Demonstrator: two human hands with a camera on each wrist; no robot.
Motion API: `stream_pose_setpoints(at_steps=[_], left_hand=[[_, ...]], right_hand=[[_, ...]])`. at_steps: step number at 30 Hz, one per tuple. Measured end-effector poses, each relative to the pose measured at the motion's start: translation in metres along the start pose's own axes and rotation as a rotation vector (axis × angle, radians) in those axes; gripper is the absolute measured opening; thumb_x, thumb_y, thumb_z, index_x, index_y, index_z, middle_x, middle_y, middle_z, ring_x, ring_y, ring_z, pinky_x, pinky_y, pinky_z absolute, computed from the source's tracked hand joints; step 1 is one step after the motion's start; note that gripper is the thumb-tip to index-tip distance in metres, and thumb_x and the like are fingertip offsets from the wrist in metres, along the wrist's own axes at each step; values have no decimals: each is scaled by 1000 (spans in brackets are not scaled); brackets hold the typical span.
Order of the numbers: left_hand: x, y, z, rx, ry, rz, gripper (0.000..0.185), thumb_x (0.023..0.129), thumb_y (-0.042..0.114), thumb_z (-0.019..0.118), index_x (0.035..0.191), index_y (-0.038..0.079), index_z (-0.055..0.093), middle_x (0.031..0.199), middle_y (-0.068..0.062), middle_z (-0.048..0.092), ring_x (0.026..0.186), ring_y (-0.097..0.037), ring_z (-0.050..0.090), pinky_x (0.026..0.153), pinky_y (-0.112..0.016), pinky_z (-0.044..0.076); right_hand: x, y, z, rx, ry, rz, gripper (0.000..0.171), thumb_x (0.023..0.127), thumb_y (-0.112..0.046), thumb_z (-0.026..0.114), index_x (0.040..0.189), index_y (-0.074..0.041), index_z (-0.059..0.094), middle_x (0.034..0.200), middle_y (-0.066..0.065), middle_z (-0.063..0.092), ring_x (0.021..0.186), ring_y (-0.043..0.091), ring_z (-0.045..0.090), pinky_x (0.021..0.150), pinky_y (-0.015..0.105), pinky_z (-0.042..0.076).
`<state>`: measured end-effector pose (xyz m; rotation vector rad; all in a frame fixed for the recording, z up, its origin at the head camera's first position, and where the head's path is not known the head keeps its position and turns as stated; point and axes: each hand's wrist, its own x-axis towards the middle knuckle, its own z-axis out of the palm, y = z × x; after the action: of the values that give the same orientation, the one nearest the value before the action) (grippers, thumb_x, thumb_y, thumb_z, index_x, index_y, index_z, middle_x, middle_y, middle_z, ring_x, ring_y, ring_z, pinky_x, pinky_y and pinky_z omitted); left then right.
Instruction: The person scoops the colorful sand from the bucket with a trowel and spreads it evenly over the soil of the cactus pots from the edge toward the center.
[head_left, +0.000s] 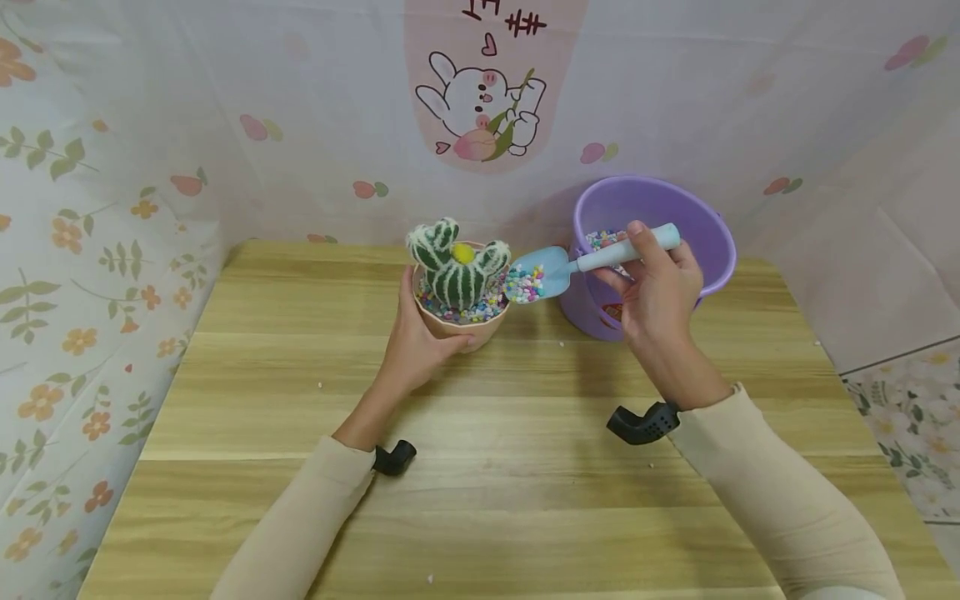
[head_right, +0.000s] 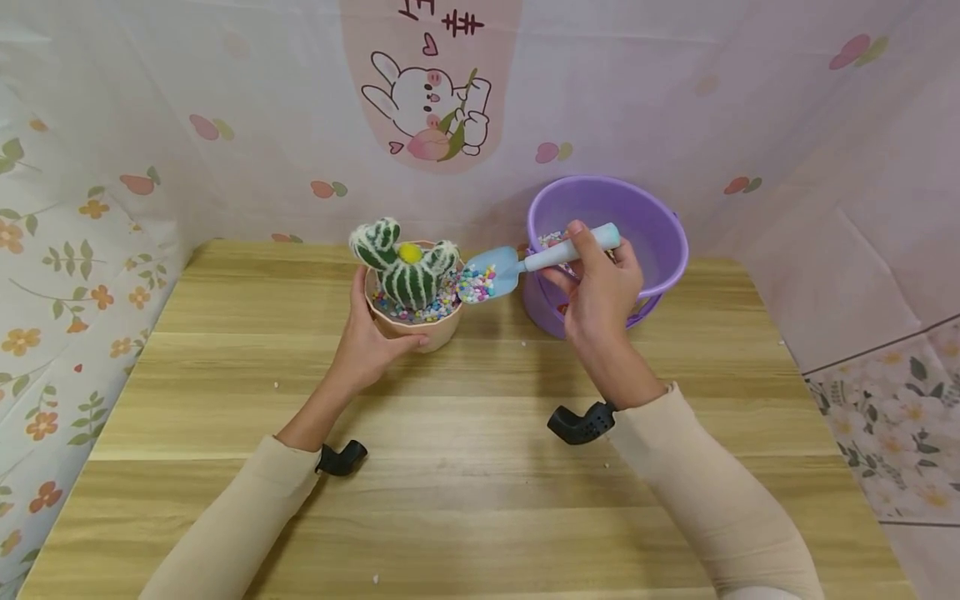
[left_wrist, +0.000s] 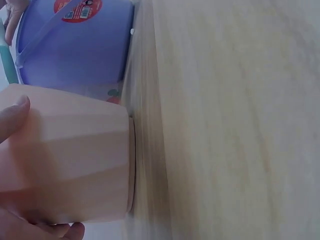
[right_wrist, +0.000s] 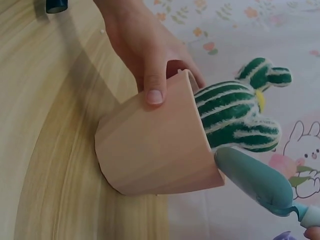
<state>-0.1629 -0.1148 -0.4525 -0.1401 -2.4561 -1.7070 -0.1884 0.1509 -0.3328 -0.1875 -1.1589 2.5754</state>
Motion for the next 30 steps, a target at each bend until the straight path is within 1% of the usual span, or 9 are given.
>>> stream_pose_setpoints(at_steps=[5,9,11,14,18,22,25,27,30], left_hand=[[-3,0,5,3,50,23,131,65,31,92,156,27,-1,160,-7,17,145,-26,23,116,-49,24],[-5,1,8,28,77,0,131,64,34,92,156,29,-1,161,-5,16,145,-25,23,115,-50,26],[-6,2,8,41,76,-8,130,65,35,91,156,29,-2,161,-6,14,145,-26,23,114,-51,26],[-5,3,5,57,53,-18,130,66,37,91,156,27,-3,161,-9,13,145,-28,22,115,-51,26],[-2,0,0,37,11,1,131,66,34,91,156,27,-3,160,-11,15,145,-28,22,116,-49,24],[0,-2,-2,-2,-13,22,130,66,29,91,156,27,-3,159,-9,17,145,-27,23,116,-49,22],[0,-3,-1,-8,-8,22,129,66,28,91,156,26,-2,160,-7,17,145,-26,22,117,-48,21],[0,-3,0,-1,10,22,129,66,29,91,157,24,0,160,-7,16,145,-25,22,117,-47,21],[-1,-2,3,12,39,21,129,66,31,91,157,24,1,160,-8,16,145,-26,22,117,-47,22]], right_hand=[[2,-1,3,-16,7,-5,26,78,-1,80,90,1,57,79,14,63,61,26,68,54,43,57],[2,-1,6,-25,-8,-13,27,77,-2,81,88,1,56,78,14,63,63,28,69,53,41,57],[2,-2,8,-25,-11,-13,26,77,-2,81,87,1,56,77,15,63,64,30,70,53,41,57],[2,-2,9,-25,-11,-13,24,78,-1,79,86,1,56,76,15,64,65,31,70,53,41,57],[2,-2,10,-18,-11,-8,24,78,-1,79,87,2,57,76,15,65,67,32,71,53,41,57],[0,-2,10,-20,-7,2,25,78,-1,80,89,2,57,77,16,65,68,32,71,53,40,57],[0,-2,10,-23,-3,7,25,78,-1,80,90,2,58,77,16,66,67,32,71,54,41,57],[-1,-2,11,-24,-2,8,25,78,0,79,90,3,58,77,16,66,67,31,71,54,41,57],[-1,-1,11,-34,-5,7,26,77,0,80,90,3,59,77,15,65,67,31,71,56,42,58]])
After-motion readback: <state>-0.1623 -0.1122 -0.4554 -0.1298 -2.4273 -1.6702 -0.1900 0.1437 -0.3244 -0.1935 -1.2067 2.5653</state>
